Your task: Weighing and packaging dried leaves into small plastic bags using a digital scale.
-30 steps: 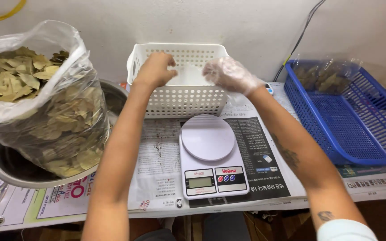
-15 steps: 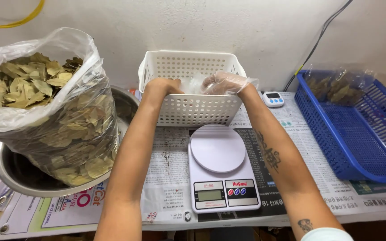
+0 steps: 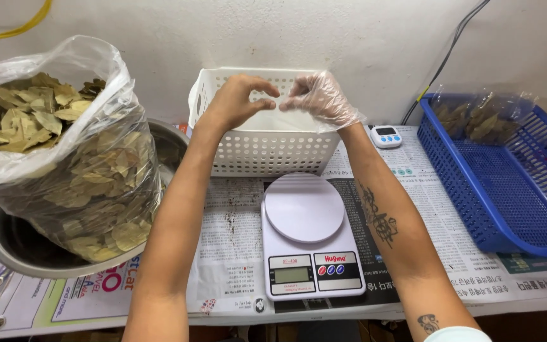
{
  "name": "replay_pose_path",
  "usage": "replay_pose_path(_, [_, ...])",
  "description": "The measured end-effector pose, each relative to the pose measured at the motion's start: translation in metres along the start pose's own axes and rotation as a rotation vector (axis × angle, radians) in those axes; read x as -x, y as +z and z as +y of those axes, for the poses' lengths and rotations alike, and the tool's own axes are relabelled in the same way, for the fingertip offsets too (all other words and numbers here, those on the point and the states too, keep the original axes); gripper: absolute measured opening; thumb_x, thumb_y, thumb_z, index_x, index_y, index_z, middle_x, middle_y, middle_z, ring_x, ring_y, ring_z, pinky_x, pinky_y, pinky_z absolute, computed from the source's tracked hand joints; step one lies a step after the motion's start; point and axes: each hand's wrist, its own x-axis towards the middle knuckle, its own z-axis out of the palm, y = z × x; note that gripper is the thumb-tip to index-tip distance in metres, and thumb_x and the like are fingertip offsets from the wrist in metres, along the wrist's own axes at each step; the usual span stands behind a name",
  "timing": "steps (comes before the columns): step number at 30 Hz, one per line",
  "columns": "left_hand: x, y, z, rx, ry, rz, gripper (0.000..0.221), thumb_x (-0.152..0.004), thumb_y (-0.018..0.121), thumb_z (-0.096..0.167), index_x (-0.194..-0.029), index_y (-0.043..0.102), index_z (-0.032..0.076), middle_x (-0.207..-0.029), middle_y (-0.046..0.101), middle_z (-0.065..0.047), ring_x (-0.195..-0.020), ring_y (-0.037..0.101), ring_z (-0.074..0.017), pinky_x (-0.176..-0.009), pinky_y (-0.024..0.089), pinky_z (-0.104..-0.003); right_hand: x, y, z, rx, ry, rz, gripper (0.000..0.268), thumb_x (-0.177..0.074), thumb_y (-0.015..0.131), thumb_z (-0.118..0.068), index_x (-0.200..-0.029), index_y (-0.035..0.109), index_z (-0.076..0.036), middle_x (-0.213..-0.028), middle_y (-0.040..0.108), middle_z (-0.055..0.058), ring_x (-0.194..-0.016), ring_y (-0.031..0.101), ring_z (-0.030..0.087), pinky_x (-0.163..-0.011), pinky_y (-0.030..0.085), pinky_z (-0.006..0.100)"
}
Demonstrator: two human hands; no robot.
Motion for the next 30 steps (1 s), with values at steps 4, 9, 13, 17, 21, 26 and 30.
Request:
replay_pose_path(4, [-0.006, 0.000, -0.011, -0.179, 0.098, 0.110, 0.010, -0.085, 0.083, 0.016, -0.091, 0.078, 0.021, -0.094, 0.078, 0.001, -0.099, 0.066, -0.0242, -0.081, 0.053, -0.046, -0.002, 0.002, 0.011, -0.275, -0.187, 0.026, 0.010, -0.088, 0.081, -0.014, -0.094, 0.075, -0.010, -0.086, 0.075, 0.004, -0.082, 0.071, 0.011, -0.075, 0.059, 0.025])
replay_pose_path(9, [-0.004, 0.006, 0.010, -0.289, 0.147, 0.081, 0.027, -0.085, 0.085, 0.033, -0.104, 0.075, 0.016, -0.106, 0.076, -0.003, -0.104, 0.058, -0.0235, -0.089, 0.045, -0.053, 0.026, -0.010, -0.032, -0.137, -0.578, 0.166, 0.011, -0.096, 0.075, 0.009, -0.094, 0.072, -0.002, -0.090, 0.074, 0.012, -0.081, 0.071, 0.019, -0.077, 0.064, 0.030])
replay_pose_path(13, [0.006, 0.015, 0.040, -0.274, 0.402, 0.402, 0.025, -0.086, 0.086, 0.028, -0.096, 0.069, 0.011, -0.094, 0.071, -0.001, -0.089, 0.054, -0.0232, -0.074, 0.043, -0.040, 0.067, -0.021, -0.073, -0.476, -0.573, 0.161, 0.009, -0.100, 0.071, -0.006, -0.105, 0.064, -0.007, -0.107, 0.068, 0.010, -0.101, 0.069, 0.020, -0.093, 0.062, 0.032])
replay_pose_path(17, [0.048, 0.019, 0.078, -0.024, 0.377, 0.456, 0.029, -0.099, 0.066, 0.036, -0.102, 0.056, 0.009, -0.081, 0.066, -0.006, -0.067, 0.068, -0.0165, -0.054, 0.052, -0.028, 0.110, -0.029, -0.088, -0.332, -0.554, 0.267, 0.021, -0.104, 0.071, 0.000, -0.118, 0.058, -0.008, -0.108, 0.065, 0.006, -0.086, 0.068, 0.013, -0.073, 0.063, 0.021])
replay_pose_path(21, [0.088, 0.028, 0.082, 0.026, 0.185, 0.297, 0.020, -0.090, 0.077, 0.029, -0.096, 0.061, 0.019, -0.075, 0.070, -0.002, -0.071, 0.070, -0.0251, -0.067, 0.057, -0.039, 0.139, -0.005, -0.074, -0.445, -0.347, 0.271, 0.036, -0.090, 0.080, 0.001, -0.121, 0.060, 0.002, -0.087, 0.070, 0.011, -0.072, 0.068, 0.012, -0.061, 0.066, 0.026])
replay_pose_path(26, [0.104, 0.054, 0.038, 0.154, 0.005, 0.103, 0.023, -0.099, 0.065, 0.033, -0.087, 0.064, 0.014, -0.063, 0.071, -0.002, -0.061, 0.071, -0.0220, -0.065, 0.055, -0.034, 0.156, 0.029, -0.049, -0.292, -0.248, 0.280, 0.025, -0.095, 0.074, -0.011, -0.115, 0.061, -0.002, -0.084, 0.072, 0.012, -0.070, 0.071, 0.016, -0.064, 0.063, 0.029])
replay_pose_path(30, [0.118, 0.057, 0.040, 0.125, -0.015, 0.074, 0.023, -0.097, 0.067, 0.034, -0.087, 0.066, 0.014, -0.061, 0.072, -0.002, -0.062, 0.072, -0.0245, -0.064, 0.056, -0.035, 0.164, 0.034, -0.031, -0.066, -0.298, 0.372, 0.018, -0.097, 0.073, -0.013, -0.110, 0.064, -0.004, -0.088, 0.070, 0.010, -0.078, 0.072, 0.020, -0.069, 0.063, 0.033])
